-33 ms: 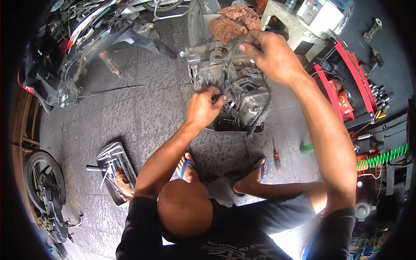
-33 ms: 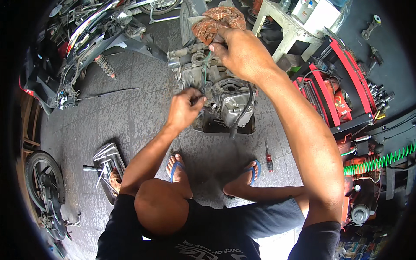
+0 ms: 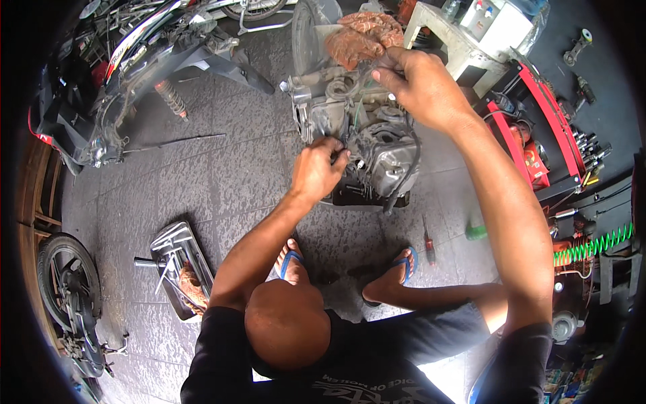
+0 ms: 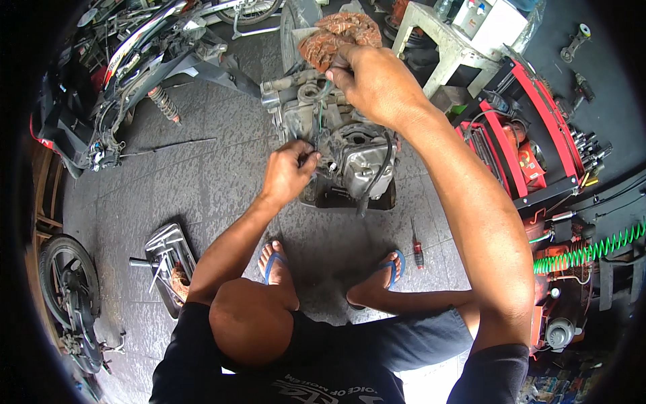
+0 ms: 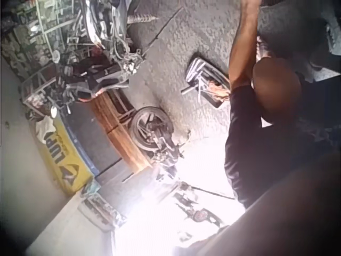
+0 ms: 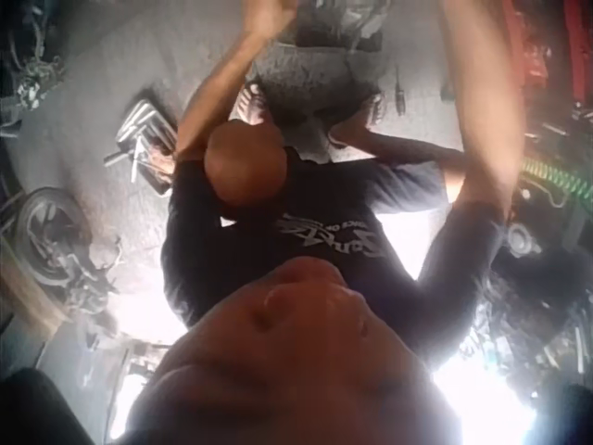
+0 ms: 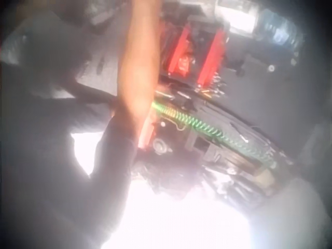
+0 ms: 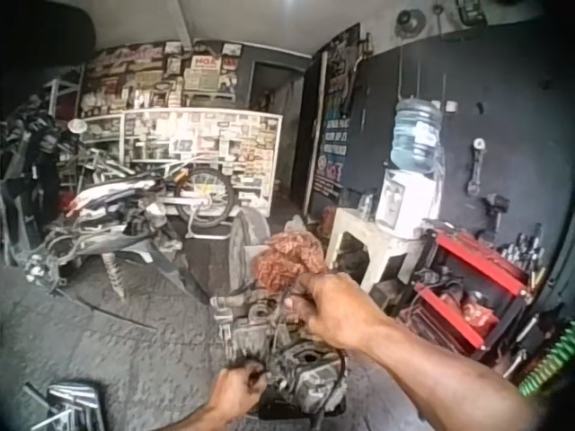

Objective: The person works on a motorcycle engine, first picking up a T-handle wrench from a metal tray and then using it to manipulate components on the engine block. The person also uses pliers to handle a wire near the engine and picks up several small fasteners by hand from the tray.

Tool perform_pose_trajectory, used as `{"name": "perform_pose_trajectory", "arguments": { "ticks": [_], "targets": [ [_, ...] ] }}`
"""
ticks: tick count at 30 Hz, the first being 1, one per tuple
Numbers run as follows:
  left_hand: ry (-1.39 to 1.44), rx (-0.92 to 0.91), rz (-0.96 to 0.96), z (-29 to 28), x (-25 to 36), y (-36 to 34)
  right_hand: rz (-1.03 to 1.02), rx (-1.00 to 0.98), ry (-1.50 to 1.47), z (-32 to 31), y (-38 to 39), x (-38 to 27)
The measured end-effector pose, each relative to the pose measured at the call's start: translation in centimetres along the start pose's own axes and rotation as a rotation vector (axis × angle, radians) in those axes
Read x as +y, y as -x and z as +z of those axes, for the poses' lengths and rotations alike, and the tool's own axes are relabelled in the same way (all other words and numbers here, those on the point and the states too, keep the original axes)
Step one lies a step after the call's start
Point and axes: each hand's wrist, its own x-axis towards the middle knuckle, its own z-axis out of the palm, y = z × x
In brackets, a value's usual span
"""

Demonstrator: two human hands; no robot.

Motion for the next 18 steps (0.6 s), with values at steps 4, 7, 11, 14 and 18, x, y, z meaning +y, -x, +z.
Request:
{"name": "perform_pose_trajectory", "arguments": {
  "ticks": [4, 7, 11, 14, 18],
  "targets": [
    [0.012, -0.011, -0.015, 1.1, 1.3, -0.4, 0.002, -0.019, -0.014, -1.7, 0.2, 0.6],
    [0.122, 0.11, 0.111, 0.6, 4.2, -1.6, -0.024, -0.132, -0.04, -3.3, 1.0, 2.2],
    [0.595, -0.002, 0.136, -1.6, 7.5, -3.4, -0.119, -0.266, -0.033, -4.0, 0.9, 0.1],
    [0.732, -0.12, 0.056, -0.1, 9.8, -4.7, -0.089, -0.309, -0.094, -6.1, 3.2, 1.4],
    [0.626, -0.149, 0.115, -0.5, 10.8, -5.3, -0.02, -0.301, -0.16, -6.6, 5.6, 3.2]
  ]
}}
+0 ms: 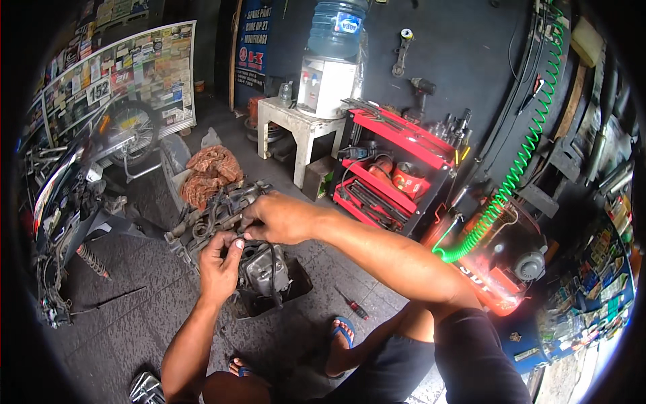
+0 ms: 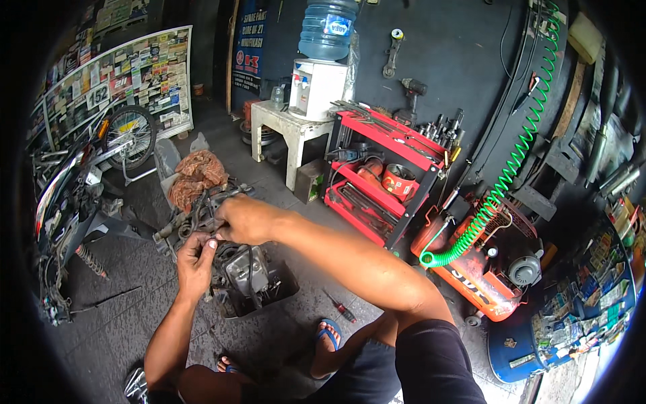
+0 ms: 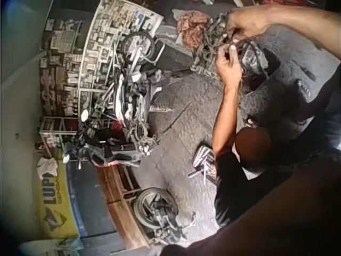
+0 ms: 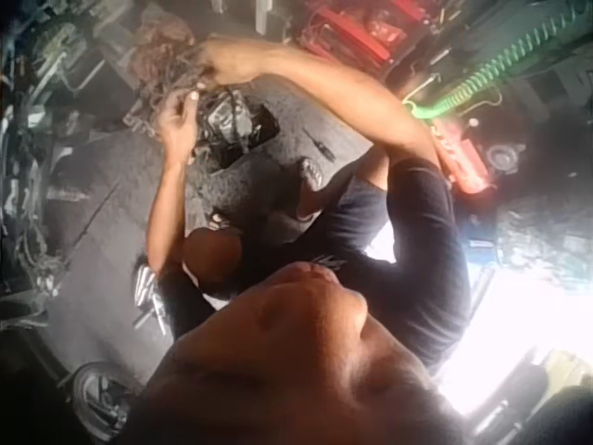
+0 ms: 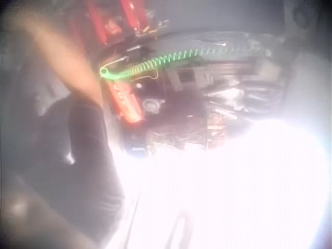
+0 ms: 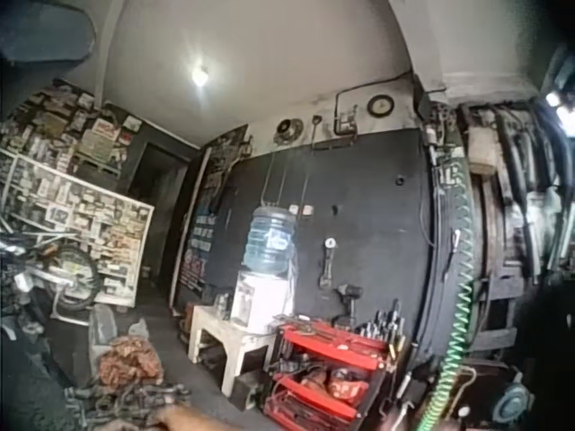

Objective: The person works on a motorcycle engine, first picking up a T-handle wrench from a metal tray and then using it to manipulate components on the engine block. The person also uses pliers to handle a wire near the engine and picks up several small fasteners by hand from the tray.

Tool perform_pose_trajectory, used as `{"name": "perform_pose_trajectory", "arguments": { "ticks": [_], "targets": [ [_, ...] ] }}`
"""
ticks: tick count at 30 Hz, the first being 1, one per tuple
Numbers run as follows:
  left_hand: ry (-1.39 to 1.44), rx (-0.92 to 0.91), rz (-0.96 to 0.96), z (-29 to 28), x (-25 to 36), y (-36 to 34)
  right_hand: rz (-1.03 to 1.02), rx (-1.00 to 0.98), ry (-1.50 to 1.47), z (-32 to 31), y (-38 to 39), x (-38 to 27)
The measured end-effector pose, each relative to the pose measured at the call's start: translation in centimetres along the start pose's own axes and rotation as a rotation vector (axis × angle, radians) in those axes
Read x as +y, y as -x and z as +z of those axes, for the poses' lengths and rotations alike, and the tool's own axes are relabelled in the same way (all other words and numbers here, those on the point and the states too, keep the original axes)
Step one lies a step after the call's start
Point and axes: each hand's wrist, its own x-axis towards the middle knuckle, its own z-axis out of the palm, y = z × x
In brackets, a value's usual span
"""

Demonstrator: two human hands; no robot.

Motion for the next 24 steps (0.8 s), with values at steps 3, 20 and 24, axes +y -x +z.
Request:
{"name": "perform_pose_trajectory", "arguments": {
  "ticks": [3, 20, 24],
  "targets": [
    [-0.029, 0.011, -0.036, 0.4, 0.2, -0.1, 0.048, 0.068, -0.05, -0.4, 2.4, 2.7],
    [-0.311, -0.416, 0.045, -1.1, 1.0, -2.8, 0.667, 0.025, -0.401, 7.9, 17.5, 13.3],
    [-0.596, -0.268, 0.287, -3.0, 0.1, 0.5, 0.649, 0.082, -0.59, 10.7, 19.2, 13.5]
  ]
}}
